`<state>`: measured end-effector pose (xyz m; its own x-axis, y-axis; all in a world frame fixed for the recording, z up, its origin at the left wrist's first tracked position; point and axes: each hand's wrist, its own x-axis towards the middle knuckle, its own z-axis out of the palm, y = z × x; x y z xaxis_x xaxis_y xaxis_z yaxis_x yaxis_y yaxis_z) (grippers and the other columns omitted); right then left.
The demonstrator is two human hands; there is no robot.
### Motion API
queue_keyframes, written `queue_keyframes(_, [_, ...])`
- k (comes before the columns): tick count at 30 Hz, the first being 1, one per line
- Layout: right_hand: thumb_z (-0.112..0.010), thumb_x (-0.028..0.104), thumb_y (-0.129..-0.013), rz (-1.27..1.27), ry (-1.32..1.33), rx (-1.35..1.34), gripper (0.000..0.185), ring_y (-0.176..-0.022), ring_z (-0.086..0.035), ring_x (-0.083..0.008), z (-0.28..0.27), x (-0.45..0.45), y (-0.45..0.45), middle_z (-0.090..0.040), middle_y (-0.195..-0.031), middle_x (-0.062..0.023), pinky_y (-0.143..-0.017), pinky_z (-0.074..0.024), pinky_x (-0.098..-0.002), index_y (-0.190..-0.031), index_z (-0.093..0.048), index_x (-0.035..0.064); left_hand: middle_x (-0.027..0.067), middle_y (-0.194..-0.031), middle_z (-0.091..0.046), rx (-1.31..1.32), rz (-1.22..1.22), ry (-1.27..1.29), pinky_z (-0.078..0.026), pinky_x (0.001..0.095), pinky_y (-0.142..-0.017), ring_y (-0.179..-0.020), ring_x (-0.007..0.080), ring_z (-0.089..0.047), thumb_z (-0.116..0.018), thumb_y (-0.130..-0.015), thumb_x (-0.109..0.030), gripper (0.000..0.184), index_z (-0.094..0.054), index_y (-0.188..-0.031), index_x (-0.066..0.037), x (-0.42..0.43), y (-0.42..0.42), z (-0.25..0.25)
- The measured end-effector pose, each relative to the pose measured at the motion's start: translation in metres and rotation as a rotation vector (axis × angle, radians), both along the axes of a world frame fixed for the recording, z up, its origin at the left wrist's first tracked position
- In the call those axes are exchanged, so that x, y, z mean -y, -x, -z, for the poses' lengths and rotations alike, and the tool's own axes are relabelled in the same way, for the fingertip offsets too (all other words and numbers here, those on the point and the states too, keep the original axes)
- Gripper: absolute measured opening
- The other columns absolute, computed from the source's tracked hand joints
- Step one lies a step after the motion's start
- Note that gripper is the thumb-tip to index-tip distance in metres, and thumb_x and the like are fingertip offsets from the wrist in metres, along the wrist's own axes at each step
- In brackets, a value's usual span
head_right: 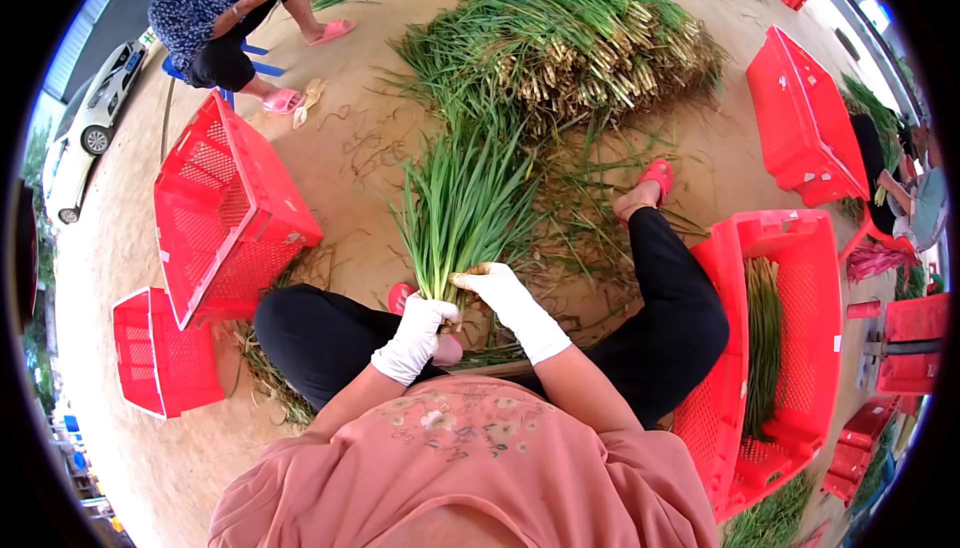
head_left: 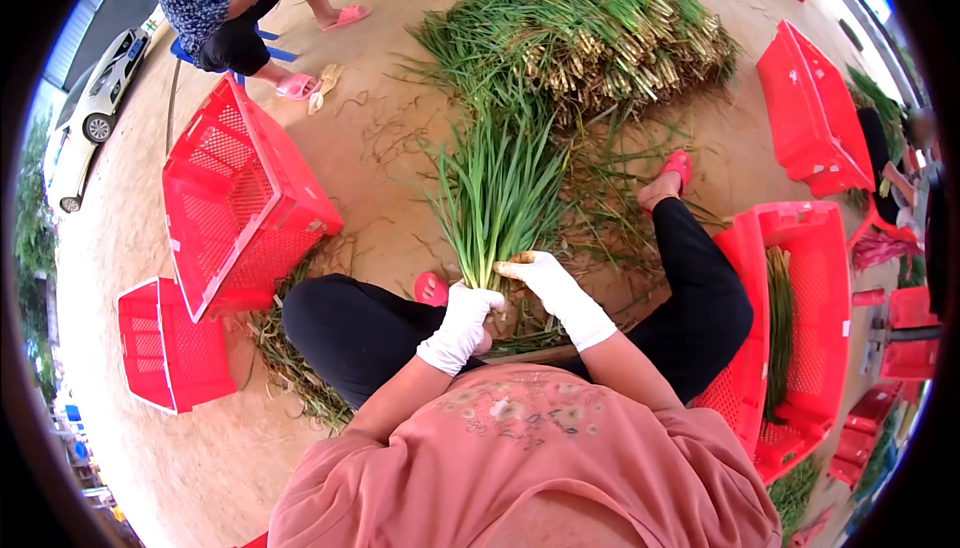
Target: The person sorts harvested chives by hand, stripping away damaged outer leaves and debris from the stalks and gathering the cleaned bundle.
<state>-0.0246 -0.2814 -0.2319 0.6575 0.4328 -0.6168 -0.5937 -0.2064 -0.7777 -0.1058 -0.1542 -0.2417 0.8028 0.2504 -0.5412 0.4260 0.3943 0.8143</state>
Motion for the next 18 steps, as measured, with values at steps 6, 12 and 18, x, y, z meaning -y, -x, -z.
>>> queue_keyframes(6, [-0.066,0.017,-0.078,0.173,-0.144,-0.196,0.019,-0.060,-0.059,-0.0147,0.000,0.007,0.008,-0.062,-0.078,-0.0058,-0.054,-0.0477,-0.0232,-0.088,-0.062,0.0010,0.0083,-0.052,-0.054,-0.065,0.029,0.059,-0.032,0.0241,-0.035,-0.036,0.0138,-0.046,-0.057,-0.055,0.010,0.017,-0.056,-0.071,0.002,0.002,0.002,0.001])
queue_keyframes(12, [-0.063,0.023,-0.072,-0.009,0.280,0.373,0.025,-0.064,-0.062,-0.0216,0.019,0.010,0.012,-0.063,-0.077,-0.0139,-0.060,-0.0487,-0.0310,-0.084,-0.064,0.0004,0.0045,-0.051,-0.049,-0.138,-0.039,0.063,-0.030,0.0251,-0.033,-0.034,0.0124,-0.041,-0.059,-0.056,0.010,0.015,-0.054,-0.066,-0.001,0.016,-0.005,-0.016])
queue_keyframes(18, [-0.063,0.034,-0.076,0.014,0.455,0.487,0.036,-0.065,-0.059,-0.0189,0.027,0.008,0.011,-0.061,-0.069,-0.0131,-0.061,-0.0452,-0.0294,-0.083,-0.063,-0.0013,0.0059,-0.050,-0.048,-0.223,-0.029,0.107,-0.029,0.0255,-0.031,-0.033,0.0132,-0.042,-0.058,-0.058,0.010,0.016,-0.053,-0.070,0.001,0.016,-0.009,-0.010])
